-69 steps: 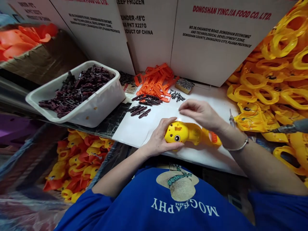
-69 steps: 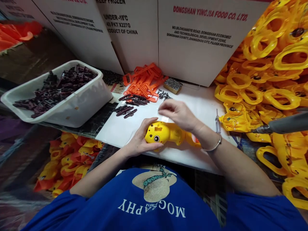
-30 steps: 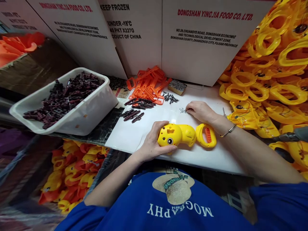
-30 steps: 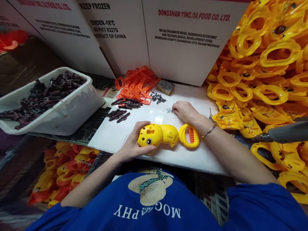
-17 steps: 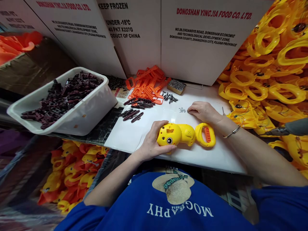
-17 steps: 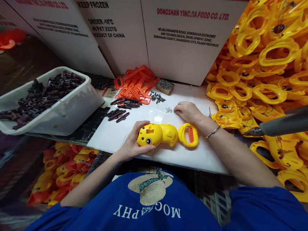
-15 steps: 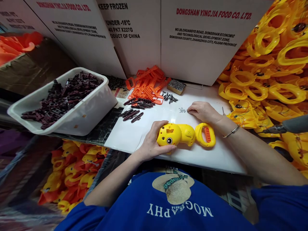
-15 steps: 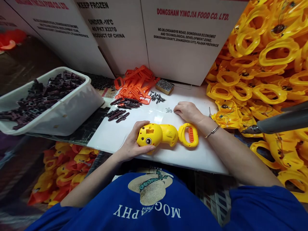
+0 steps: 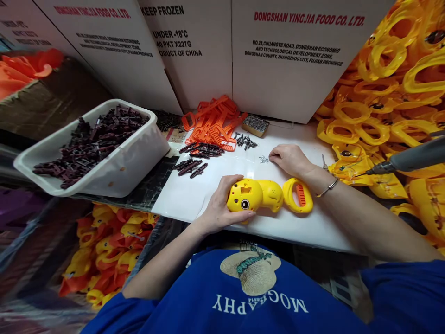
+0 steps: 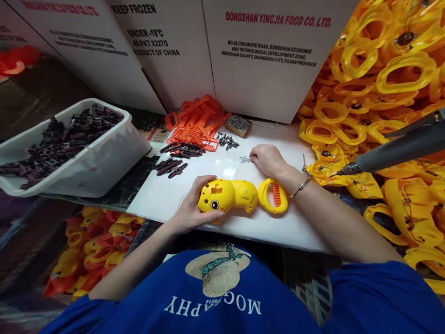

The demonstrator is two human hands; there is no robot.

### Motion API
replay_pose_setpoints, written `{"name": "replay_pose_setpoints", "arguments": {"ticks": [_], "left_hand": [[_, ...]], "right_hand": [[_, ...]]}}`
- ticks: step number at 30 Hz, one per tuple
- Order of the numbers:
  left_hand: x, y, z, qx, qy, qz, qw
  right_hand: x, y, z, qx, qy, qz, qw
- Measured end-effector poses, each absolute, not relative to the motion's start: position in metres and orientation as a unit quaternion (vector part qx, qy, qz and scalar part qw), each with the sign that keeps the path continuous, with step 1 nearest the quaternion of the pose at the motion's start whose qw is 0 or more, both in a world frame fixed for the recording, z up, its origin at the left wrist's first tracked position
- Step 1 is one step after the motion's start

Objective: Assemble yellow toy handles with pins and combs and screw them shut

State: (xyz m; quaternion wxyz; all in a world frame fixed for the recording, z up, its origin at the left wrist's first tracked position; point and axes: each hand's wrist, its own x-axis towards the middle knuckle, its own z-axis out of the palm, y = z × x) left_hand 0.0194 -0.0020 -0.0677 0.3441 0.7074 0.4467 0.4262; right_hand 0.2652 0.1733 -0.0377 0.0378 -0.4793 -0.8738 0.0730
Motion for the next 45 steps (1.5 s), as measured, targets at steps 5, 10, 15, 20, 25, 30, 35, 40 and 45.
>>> {"name": "replay_pose_setpoints", "arguments": {"ticks": [5,10,15,20,25,30,35,40,45], "left_hand": [[0.019,-0.001,-0.069,0.712,0.438,0.433,0.336],[0.019,-0.003,-0.069,0.718,0.425,0.439,0.333],[0.018,-0.003,-0.068,0.736,0.399,0.445,0.318],[0.016,-0.009,-0.067,0.743,0.380,0.444,0.325],[0.015,-0.014,-0.067,0.751,0.378,0.441,0.316],[0.016,-0.009,-0.067,0.748,0.382,0.442,0.316],[0.017,-0.007,-0.065,0.743,0.386,0.440,0.325],[0.019,-0.007,-0.061,0.738,0.394,0.439,0.329],[0.020,-0.007,-0.063,0.735,0.404,0.439,0.323]], "right_hand": [[0.259,0.170,-0.037,-0.484,-0.873,0.064,0.007],[0.260,0.164,-0.027,-0.471,-0.877,0.089,0.019],[0.275,0.135,-0.007,-0.393,-0.904,0.151,0.077],[0.289,0.099,0.003,-0.322,-0.912,0.209,0.143],[0.289,0.083,0.003,-0.310,-0.913,0.231,0.131],[0.279,0.084,0.007,-0.308,-0.926,0.197,0.090],[0.273,0.090,0.017,-0.323,-0.925,0.196,0.038],[0.278,0.094,0.011,-0.314,-0.910,0.245,0.111],[0.283,0.089,0.002,-0.332,-0.889,0.260,0.180]]}}
